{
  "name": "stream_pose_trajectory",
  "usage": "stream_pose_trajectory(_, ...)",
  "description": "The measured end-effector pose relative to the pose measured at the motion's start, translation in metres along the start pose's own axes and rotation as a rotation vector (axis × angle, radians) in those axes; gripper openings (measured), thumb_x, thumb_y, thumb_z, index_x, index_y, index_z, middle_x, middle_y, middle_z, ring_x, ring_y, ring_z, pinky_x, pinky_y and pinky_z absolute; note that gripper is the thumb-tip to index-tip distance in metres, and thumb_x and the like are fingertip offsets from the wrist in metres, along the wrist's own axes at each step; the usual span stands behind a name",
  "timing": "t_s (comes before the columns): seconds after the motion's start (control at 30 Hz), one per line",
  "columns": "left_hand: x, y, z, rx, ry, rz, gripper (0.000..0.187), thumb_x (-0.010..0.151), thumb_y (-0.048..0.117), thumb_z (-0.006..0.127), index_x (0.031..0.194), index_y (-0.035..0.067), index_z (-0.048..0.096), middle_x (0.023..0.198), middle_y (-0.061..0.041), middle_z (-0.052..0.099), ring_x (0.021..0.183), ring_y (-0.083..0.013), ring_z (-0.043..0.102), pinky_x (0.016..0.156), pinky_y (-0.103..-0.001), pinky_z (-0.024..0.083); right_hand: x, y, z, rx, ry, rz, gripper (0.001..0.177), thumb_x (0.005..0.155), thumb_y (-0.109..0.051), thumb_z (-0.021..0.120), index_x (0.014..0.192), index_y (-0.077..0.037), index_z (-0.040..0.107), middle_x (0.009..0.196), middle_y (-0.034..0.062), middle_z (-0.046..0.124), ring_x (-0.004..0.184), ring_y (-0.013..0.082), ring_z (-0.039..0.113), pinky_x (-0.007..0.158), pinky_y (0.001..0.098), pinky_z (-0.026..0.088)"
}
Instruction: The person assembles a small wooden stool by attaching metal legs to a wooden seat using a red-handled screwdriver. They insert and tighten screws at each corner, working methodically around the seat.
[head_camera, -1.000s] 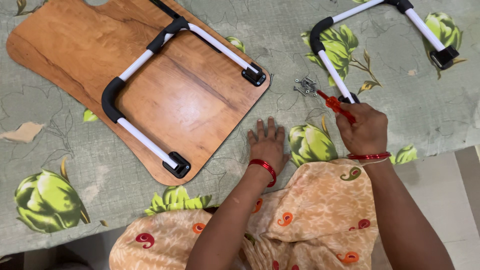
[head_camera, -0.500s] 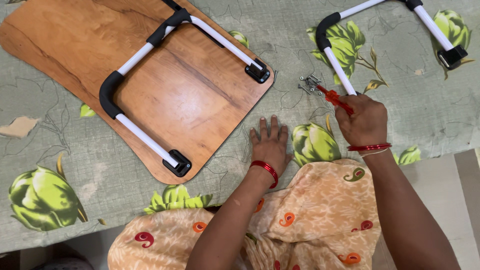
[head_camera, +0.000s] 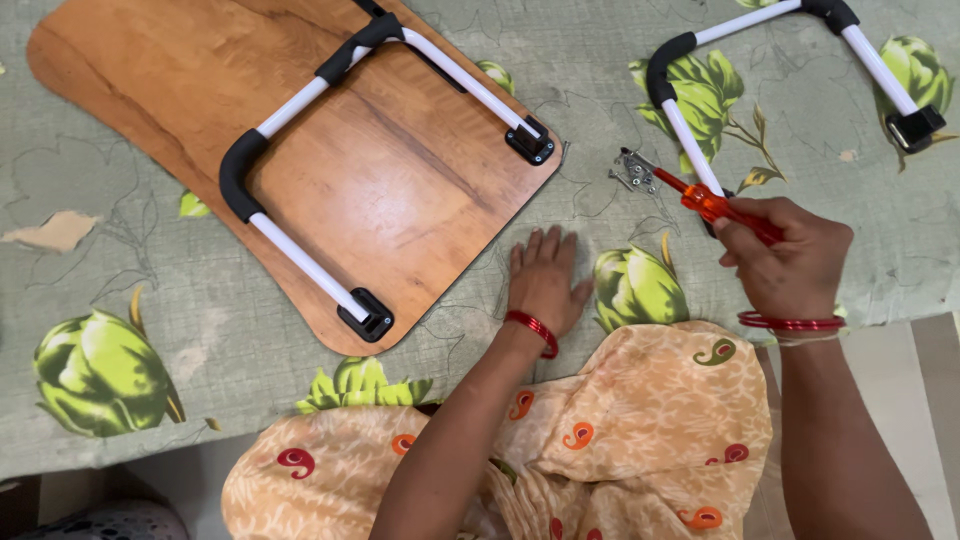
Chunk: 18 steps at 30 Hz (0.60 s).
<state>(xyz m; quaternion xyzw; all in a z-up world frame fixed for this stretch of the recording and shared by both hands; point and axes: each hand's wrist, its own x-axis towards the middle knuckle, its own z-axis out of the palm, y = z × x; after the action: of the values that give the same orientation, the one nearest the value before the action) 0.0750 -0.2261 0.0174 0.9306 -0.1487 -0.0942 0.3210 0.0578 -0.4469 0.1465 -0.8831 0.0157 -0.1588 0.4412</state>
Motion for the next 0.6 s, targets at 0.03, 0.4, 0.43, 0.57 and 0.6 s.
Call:
stream_pose_trajectory(0.03, 0.003, -0.003, 0.000, -0.088, 0.106, 0.012, 0.073, 0.092, 0.037, 0.070, 0.150, 0.003, 0.042, 0.159, -0.022, 0.037, 0.148, -0.0393, 0.035, 0.123, -0.053, 0.024, -0.002, -0.002, -0.001, 0.010, 0.002, 0.042, 0.015, 0.099, -0.001, 0.075, 0.112, 0.006, 0.074, 0.088, 0.0107, 0.073, 0.067, 0.0107, 0.066, 0.056, 0.0219, 0.051)
stream_pose_trajectory(0.4, 0.074, 0.023, -0.008, -0.646, 0.383, -0.044, 0.049, 0.088, 0.020, 0.074, 0.135, 0.007, 0.062, 0.121, -0.016, 0.072, 0.087, -0.0242, 0.076, 0.078, -0.035, 0.060, -0.021, -0.003, -0.021, 0.113, 0.007, 0.191, 0.014, 0.098, 0.002, 0.074, 0.111, 0.006, 0.073, 0.088, 0.0120, 0.071, 0.065, 0.0132, 0.065, 0.055, 0.0236, 0.048)
stream_pose_trajectory(0.43, 0.078, 0.025, -0.008, -0.646, 0.370, -0.043, 0.048, 0.088, 0.019, 0.074, 0.133, 0.008, 0.064, 0.117, -0.015, 0.073, 0.084, -0.0241, 0.076, 0.075, -0.035, 0.060, -0.020, 0.000, -0.022, 0.130, 0.005, 0.198, 0.015, 0.097, 0.003, 0.073, 0.111, 0.007, 0.073, 0.088, 0.0123, 0.071, 0.065, 0.0135, 0.066, 0.055, 0.0238, 0.049)
stream_pose_trajectory(0.57, 0.091, 0.038, -0.009, -0.670, 0.341, -0.119, 0.027, 0.092, 0.018, 0.071, 0.117, 0.008, 0.073, 0.099, -0.012, 0.079, 0.079, -0.0219, 0.077, 0.075, -0.034, 0.061, -0.019, 0.011, -0.025, 0.175, 0.010, 0.243, 0.016, 0.095, 0.005, 0.073, 0.111, 0.007, 0.072, 0.090, 0.0129, 0.072, 0.066, 0.0142, 0.067, 0.054, 0.0242, 0.049)
stream_pose_trajectory(0.6, 0.093, 0.040, -0.009, -0.653, 0.305, -0.159, 0.024, 0.093, 0.019, 0.070, 0.114, 0.009, 0.075, 0.094, -0.012, 0.079, 0.076, -0.0226, 0.076, 0.074, -0.035, 0.060, -0.018, 0.014, -0.026, 0.179, 0.016, 0.259, 0.016, 0.094, 0.005, 0.073, 0.111, 0.007, 0.072, 0.090, 0.0128, 0.072, 0.066, 0.0143, 0.067, 0.054, 0.0242, 0.049)
